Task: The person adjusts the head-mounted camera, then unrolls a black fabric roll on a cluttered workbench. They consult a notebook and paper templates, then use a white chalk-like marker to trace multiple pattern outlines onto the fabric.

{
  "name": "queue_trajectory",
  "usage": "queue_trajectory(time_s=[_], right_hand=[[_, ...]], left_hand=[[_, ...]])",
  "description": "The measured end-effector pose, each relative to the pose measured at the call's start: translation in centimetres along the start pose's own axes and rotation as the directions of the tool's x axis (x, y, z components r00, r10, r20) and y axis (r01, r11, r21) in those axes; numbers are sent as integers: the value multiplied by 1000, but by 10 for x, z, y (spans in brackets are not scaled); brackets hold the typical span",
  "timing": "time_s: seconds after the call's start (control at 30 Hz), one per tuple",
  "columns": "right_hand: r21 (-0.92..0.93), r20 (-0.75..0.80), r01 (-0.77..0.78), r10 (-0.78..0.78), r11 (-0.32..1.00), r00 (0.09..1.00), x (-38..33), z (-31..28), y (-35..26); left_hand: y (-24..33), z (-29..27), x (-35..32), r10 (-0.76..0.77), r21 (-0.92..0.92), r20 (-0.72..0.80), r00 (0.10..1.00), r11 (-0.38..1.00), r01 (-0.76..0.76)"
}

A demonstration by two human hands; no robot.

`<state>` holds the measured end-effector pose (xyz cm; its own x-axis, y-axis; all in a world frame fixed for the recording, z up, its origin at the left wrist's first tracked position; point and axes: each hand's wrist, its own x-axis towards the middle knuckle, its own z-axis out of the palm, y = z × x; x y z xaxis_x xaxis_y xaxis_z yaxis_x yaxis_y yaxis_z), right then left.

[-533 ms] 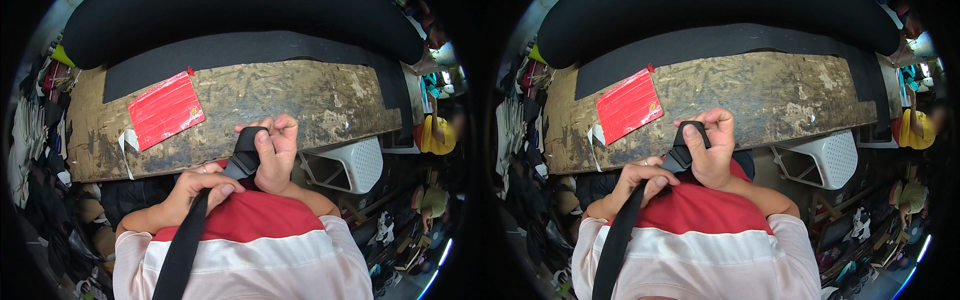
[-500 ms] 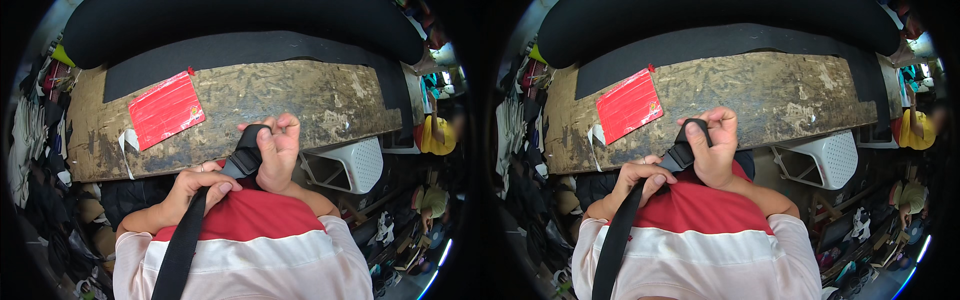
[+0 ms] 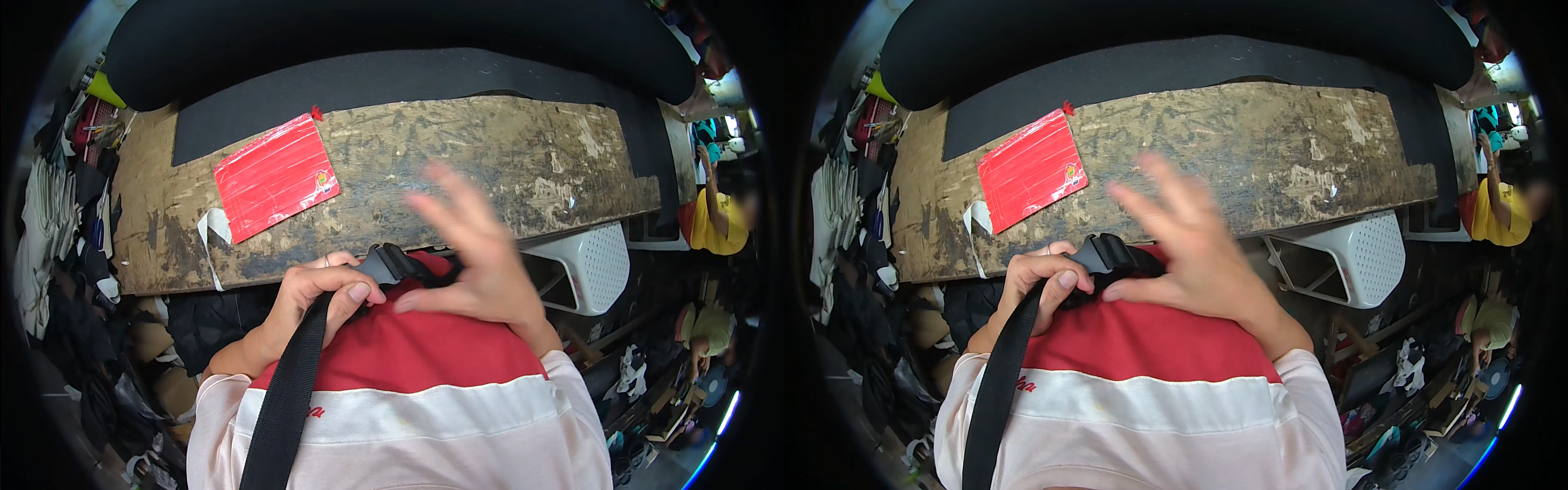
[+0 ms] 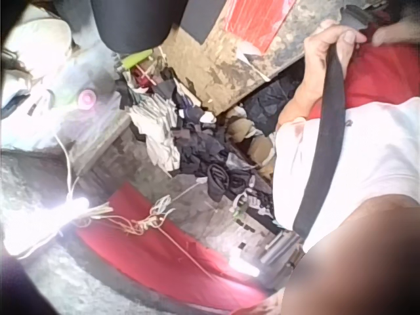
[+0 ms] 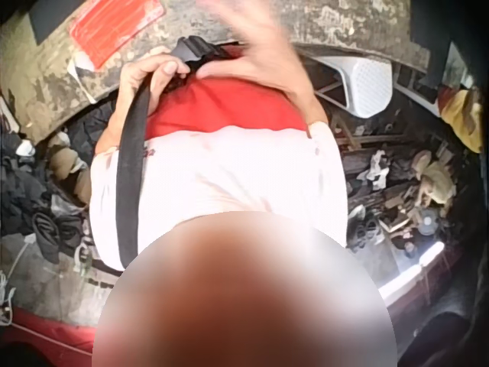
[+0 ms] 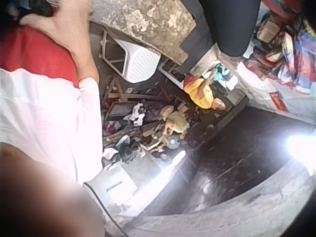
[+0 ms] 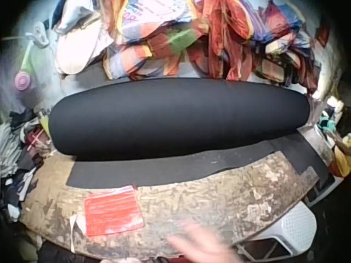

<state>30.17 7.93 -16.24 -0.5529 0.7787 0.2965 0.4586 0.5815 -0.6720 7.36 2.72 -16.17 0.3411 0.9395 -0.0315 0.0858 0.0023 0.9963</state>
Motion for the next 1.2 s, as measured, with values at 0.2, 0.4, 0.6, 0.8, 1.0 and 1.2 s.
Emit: queue_trajectory(time_s=[0.2,0.4,0.6,0.8,1.0,1.2], right_hand=[[514,203,-100,-7,852,979,9,50,3],[411,191,-204,135,889,972,3,44,0],[418,114,-88,44,904,993,8,49,1],[374,77,-66,40,925,996,8,52,3],[335,110,-30,-7,942,994,9,50,0],[337,140,-34,-15,941,990,9,47,0]], left_hand=[[-4,-4,-4,77,4,8,997,997,-77],[-26,7,5,292,-328,-392,872,842,-429],[-28,9,5,210,-515,-380,901,761,-395],[-28,7,5,240,-543,-364,900,730,-415],[-27,7,3,239,-541,-323,916,747,-385],[-29,6,3,266,-552,-293,919,737,-389]])
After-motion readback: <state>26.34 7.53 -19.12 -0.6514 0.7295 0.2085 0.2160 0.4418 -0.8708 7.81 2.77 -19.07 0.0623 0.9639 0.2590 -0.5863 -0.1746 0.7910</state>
